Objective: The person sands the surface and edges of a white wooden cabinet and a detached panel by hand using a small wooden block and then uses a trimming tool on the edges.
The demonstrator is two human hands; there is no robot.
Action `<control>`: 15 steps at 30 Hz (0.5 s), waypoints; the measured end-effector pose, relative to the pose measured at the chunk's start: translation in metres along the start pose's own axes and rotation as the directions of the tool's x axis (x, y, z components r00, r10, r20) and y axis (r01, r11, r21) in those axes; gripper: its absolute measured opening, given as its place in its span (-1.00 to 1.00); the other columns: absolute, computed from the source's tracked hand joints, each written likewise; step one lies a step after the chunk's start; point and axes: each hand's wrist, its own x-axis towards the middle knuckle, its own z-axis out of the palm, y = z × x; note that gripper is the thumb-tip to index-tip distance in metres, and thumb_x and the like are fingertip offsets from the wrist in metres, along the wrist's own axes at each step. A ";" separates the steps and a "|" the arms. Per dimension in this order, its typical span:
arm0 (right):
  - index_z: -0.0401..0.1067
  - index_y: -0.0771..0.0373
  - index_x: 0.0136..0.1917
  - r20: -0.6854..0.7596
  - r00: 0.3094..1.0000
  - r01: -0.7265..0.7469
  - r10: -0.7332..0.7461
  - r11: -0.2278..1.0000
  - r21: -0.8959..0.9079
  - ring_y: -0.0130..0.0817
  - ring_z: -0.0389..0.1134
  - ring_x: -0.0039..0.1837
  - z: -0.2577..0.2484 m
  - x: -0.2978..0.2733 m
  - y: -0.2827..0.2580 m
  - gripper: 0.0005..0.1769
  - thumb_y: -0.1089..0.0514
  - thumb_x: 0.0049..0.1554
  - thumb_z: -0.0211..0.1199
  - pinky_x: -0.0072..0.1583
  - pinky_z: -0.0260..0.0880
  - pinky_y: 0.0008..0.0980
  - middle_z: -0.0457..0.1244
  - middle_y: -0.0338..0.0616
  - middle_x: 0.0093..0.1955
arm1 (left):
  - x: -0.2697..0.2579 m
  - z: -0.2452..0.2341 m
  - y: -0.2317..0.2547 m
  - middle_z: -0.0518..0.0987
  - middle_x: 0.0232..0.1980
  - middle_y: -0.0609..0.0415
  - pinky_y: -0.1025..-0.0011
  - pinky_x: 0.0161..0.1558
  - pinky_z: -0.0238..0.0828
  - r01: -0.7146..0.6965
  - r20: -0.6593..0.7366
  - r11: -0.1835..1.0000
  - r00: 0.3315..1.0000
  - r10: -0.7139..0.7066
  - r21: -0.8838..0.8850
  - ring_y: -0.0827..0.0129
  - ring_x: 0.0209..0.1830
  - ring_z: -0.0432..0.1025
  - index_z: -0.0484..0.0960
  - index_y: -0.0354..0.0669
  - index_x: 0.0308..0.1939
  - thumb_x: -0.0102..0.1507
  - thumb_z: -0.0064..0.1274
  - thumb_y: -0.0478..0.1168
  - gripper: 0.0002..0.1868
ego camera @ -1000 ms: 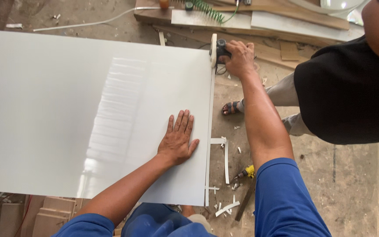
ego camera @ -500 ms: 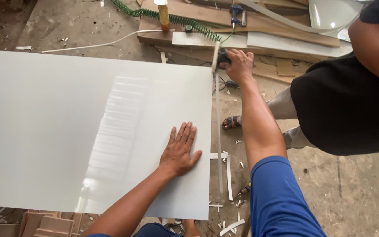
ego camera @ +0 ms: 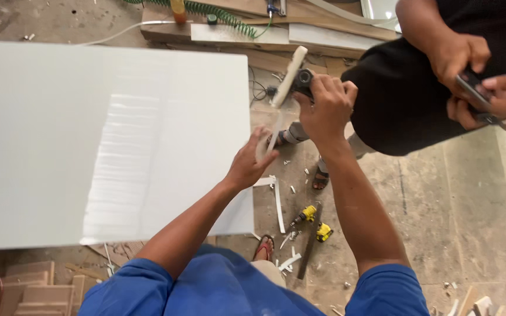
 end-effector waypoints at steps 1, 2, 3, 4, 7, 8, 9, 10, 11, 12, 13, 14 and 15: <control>0.53 0.11 0.12 0.011 1.000 0.009 -0.009 1.000 0.006 -0.32 0.33 -0.01 -0.007 -0.007 -0.002 -0.51 -0.08 0.01 0.60 0.24 0.08 -0.16 0.31 -0.33 -0.06 | -0.012 0.009 0.023 0.35 0.51 -0.14 -0.06 0.50 0.07 0.011 -0.007 1.000 1.000 -0.011 -0.007 -0.07 0.52 0.22 0.04 -0.08 0.61 0.31 0.04 0.32 -0.03; 0.52 0.10 0.06 0.026 1.000 0.008 -0.009 0.999 0.038 -0.30 0.33 -0.01 -0.015 -0.014 -0.002 -0.55 -0.09 0.00 0.59 0.25 0.07 -0.14 0.31 -0.34 -0.07 | -0.023 0.019 0.046 0.53 0.06 -0.06 0.13 0.15 0.30 -0.010 -0.067 0.986 0.998 -0.001 -0.168 0.08 0.10 0.44 0.33 -0.05 0.21 0.38 -0.01 0.14 -0.52; 0.52 0.08 0.01 0.026 0.999 0.017 -0.019 0.997 0.076 -0.29 0.33 -0.01 -0.017 -0.012 -0.002 -0.58 -0.10 0.00 0.59 0.26 0.06 -0.13 0.30 -0.35 -0.08 | -0.024 0.024 0.069 0.71 -0.39 0.02 0.32 -0.20 0.53 -0.055 -0.143 0.948 0.990 0.010 -0.313 0.23 -0.31 0.65 0.63 -0.02 -0.20 0.46 -0.06 -0.03 -0.75; 0.52 0.08 0.01 0.022 0.999 0.035 -0.037 0.996 0.088 -0.29 0.33 -0.01 -0.023 -0.006 -0.002 -0.58 -0.10 0.00 0.59 0.26 0.06 -0.13 0.30 -0.35 -0.08 | -0.024 0.037 0.064 0.71 -0.39 0.02 0.32 -0.20 0.53 -0.060 -0.165 0.949 0.986 0.008 -0.311 0.23 -0.31 0.65 0.63 -0.02 -0.20 0.46 -0.06 -0.03 -0.75; 0.51 0.08 0.05 0.142 0.989 -0.076 0.049 0.978 0.193 -0.23 0.37 -0.03 -0.040 -0.019 -0.005 -0.67 -0.09 0.14 0.51 0.20 0.07 -0.09 0.29 -0.30 -0.11 | -0.051 0.067 0.062 0.67 -0.41 -0.10 0.46 -0.59 0.52 0.112 -0.040 0.688 0.979 -0.202 -0.717 0.25 -0.63 0.58 0.56 -0.14 -0.06 0.49 -0.13 -0.02 -0.71; 0.50 0.08 0.02 0.145 0.988 -0.085 0.053 0.971 0.223 -0.23 0.37 -0.04 -0.036 -0.022 -0.003 -0.65 -0.09 0.09 0.52 0.18 0.09 -0.10 0.29 -0.31 -0.12 | -0.056 0.063 0.068 0.62 -0.47 -0.14 0.43 -0.72 0.41 0.152 -0.037 0.669 0.965 -0.259 -0.728 0.25 -0.73 0.50 0.57 -0.21 -0.06 0.48 -0.13 -0.04 -0.68; 0.49 0.07 -0.01 0.164 0.985 -0.097 0.056 0.962 0.255 -0.22 0.38 -0.05 -0.033 -0.030 -0.003 -0.63 -0.10 0.03 0.54 0.16 0.11 -0.10 0.30 -0.33 -0.13 | -0.069 0.063 0.075 0.57 -0.54 -0.17 0.39 -0.86 0.29 0.201 -0.028 0.638 0.944 -0.330 -0.744 0.24 -0.82 0.42 0.58 -0.29 -0.06 0.48 -0.12 -0.05 -0.66; 0.49 0.07 -0.01 0.175 0.984 -0.087 0.040 0.960 0.267 -0.22 0.38 -0.05 -0.036 -0.036 -0.003 -0.63 -0.10 0.03 0.54 0.16 0.11 -0.10 0.30 -0.33 -0.13 | -0.076 0.063 0.081 0.57 -0.54 -0.17 0.39 -0.86 0.29 0.198 -0.041 0.631 0.938 -0.343 -0.750 0.24 -0.82 0.42 0.58 -0.29 -0.06 0.48 -0.12 -0.05 -0.66; 0.49 0.07 -0.01 0.208 0.976 -0.126 0.064 0.944 0.303 -0.22 0.39 -0.06 -0.034 -0.035 -0.005 -0.67 -0.10 0.08 0.49 0.17 0.11 -0.09 0.30 -0.33 -0.14 | -0.078 0.058 0.086 0.51 -0.57 -0.12 0.42 -0.88 0.21 0.196 -0.047 0.620 0.935 -0.353 -0.760 0.28 -0.86 0.34 0.57 -0.30 -0.07 0.49 -0.15 -0.08 -0.66; 0.50 0.06 0.00 0.242 0.966 -0.166 0.085 0.927 0.338 -0.21 0.39 -0.07 -0.032 -0.033 -0.008 -0.71 -0.10 0.13 0.45 0.17 0.12 -0.07 0.30 -0.33 -0.15 | -0.079 0.053 0.090 0.46 -0.60 -0.07 0.45 -0.90 0.12 0.193 -0.052 0.608 0.931 -0.362 -0.770 0.33 -0.90 0.26 0.57 -0.31 -0.09 0.49 -0.18 -0.10 -0.67; 0.50 0.06 0.00 0.244 0.967 -0.158 0.073 0.923 0.350 -0.21 0.39 -0.07 -0.028 -0.035 -0.010 -0.71 -0.10 0.13 0.45 0.17 0.12 -0.07 0.30 -0.33 -0.15 | -0.084 0.050 0.097 0.46 -0.60 -0.07 0.45 -0.90 0.12 0.187 -0.067 0.610 0.927 -0.369 -0.770 0.33 -0.90 0.26 0.57 -0.31 -0.09 0.49 -0.18 -0.10 -0.67; 0.49 0.08 0.02 0.243 0.968 -0.158 0.063 0.904 0.397 -0.17 0.39 -0.04 -0.025 -0.036 -0.011 -0.69 -0.09 0.14 0.44 0.17 0.11 -0.06 0.30 -0.30 -0.13 | -0.089 0.046 0.103 0.39 -0.65 0.02 0.50 -0.87 0.10 0.217 -0.044 0.602 0.921 -0.388 -0.769 0.40 -0.91 0.22 0.54 -0.32 -0.10 0.51 -0.23 -0.13 -0.67; 0.48 0.09 0.05 0.233 0.971 -0.157 0.057 0.884 0.440 -0.13 0.40 -0.02 -0.019 -0.034 -0.011 -0.67 -0.09 0.14 0.43 0.18 0.11 -0.04 0.30 -0.28 -0.12 | -0.088 0.040 0.109 0.32 -0.69 0.11 0.56 -0.83 0.09 0.242 -0.020 0.599 0.918 -0.397 -0.764 0.47 -0.92 0.17 0.51 -0.32 -0.11 0.52 -0.29 -0.16 -0.67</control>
